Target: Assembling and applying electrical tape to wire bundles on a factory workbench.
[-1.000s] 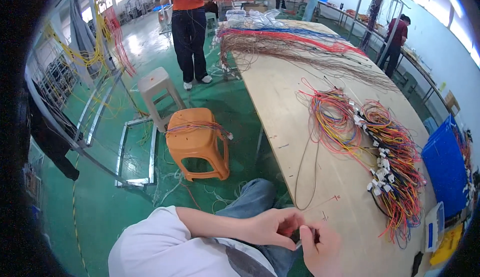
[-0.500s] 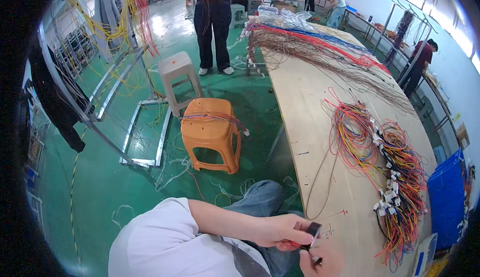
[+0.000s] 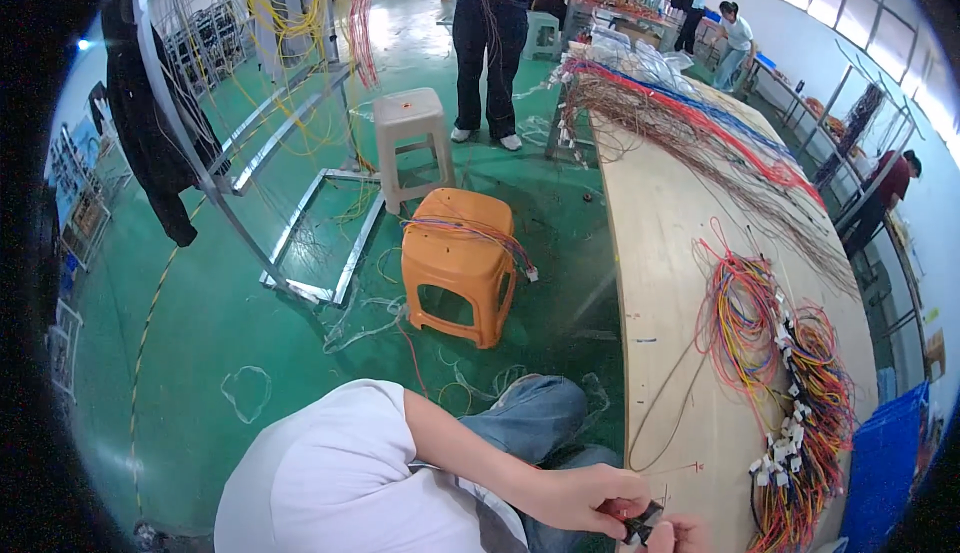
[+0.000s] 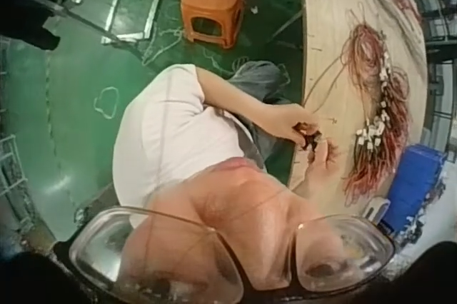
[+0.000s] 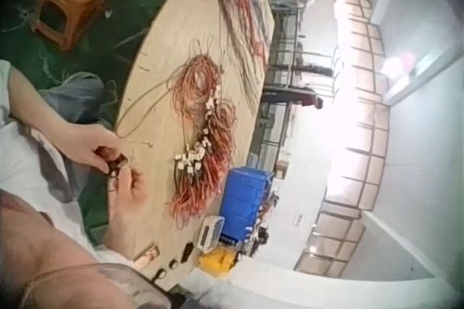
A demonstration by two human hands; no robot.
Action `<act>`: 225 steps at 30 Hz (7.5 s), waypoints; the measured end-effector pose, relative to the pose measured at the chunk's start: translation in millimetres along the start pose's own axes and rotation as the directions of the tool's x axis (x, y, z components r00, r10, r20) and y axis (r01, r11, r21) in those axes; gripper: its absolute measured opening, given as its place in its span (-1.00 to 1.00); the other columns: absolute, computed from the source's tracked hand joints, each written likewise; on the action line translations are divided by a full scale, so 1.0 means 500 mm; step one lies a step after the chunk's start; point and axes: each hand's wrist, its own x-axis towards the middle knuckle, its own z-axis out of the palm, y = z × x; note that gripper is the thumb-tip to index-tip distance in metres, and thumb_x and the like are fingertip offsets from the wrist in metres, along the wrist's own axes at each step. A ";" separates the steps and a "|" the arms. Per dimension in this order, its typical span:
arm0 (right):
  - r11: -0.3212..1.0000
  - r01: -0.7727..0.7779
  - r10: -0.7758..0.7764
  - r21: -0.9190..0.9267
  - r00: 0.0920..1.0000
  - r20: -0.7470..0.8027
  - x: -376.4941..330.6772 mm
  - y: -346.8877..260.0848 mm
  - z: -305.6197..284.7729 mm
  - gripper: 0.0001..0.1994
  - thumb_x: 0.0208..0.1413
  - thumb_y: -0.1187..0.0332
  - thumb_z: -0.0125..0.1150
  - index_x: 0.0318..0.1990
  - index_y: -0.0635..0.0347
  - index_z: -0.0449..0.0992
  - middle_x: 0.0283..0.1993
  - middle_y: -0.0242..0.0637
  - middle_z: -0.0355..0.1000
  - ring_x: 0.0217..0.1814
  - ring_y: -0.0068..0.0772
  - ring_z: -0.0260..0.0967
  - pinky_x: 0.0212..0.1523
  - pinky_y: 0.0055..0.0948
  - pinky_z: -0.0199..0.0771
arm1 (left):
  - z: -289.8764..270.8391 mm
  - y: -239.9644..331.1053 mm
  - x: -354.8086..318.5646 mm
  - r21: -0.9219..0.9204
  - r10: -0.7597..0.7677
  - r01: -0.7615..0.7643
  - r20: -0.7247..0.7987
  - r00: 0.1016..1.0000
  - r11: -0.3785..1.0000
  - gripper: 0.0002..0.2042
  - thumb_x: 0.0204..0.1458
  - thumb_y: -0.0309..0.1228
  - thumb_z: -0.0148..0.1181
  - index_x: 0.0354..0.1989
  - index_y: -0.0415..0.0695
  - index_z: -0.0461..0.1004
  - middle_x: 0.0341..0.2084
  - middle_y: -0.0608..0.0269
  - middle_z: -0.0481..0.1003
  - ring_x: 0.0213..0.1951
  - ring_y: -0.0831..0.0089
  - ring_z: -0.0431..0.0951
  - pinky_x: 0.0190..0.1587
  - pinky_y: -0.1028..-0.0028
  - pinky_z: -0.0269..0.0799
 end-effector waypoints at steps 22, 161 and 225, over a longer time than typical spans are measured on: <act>0.988 0.086 -0.073 0.125 0.992 -0.104 0.002 0.002 0.016 -0.93 -0.06 0.63 -0.04 -0.40 0.29 0.29 -0.70 -0.45 0.17 -0.75 -0.74 0.02 -0.72 -0.76 -0.04 | -0.008 0.014 0.003 -0.403 -0.155 0.182 0.101 0.983 0.897 -0.71 -0.17 -0.47 0.13 -0.27 -0.18 0.21 -0.59 0.41 0.31 -0.59 0.62 0.21 -0.53 0.61 0.15; 0.869 0.491 -0.494 -0.051 0.864 -0.100 0.038 0.060 0.025 -0.91 -0.24 0.52 0.20 -0.58 0.22 0.38 -0.55 -0.31 0.30 -0.47 -0.42 0.21 -0.42 -0.52 0.16 | -0.019 0.036 0.005 -0.097 -0.338 0.329 -0.113 0.934 0.939 -0.43 -0.17 -0.54 0.18 0.00 -0.20 -0.01 -0.40 0.23 0.33 -0.53 0.65 0.36 -0.54 0.66 0.26; 0.883 0.296 -0.229 0.364 0.949 -0.217 0.031 0.094 0.067 -0.93 -0.08 0.64 0.01 -0.50 0.30 0.31 -0.50 -0.40 0.26 -0.52 -0.72 0.12 -0.55 -0.73 0.05 | -0.064 0.022 -0.015 -0.770 -0.396 0.247 -0.008 0.918 0.588 -0.58 -0.15 -0.20 0.13 -0.18 -0.22 0.25 -0.44 0.34 0.27 -0.53 0.63 0.24 -0.52 0.69 0.10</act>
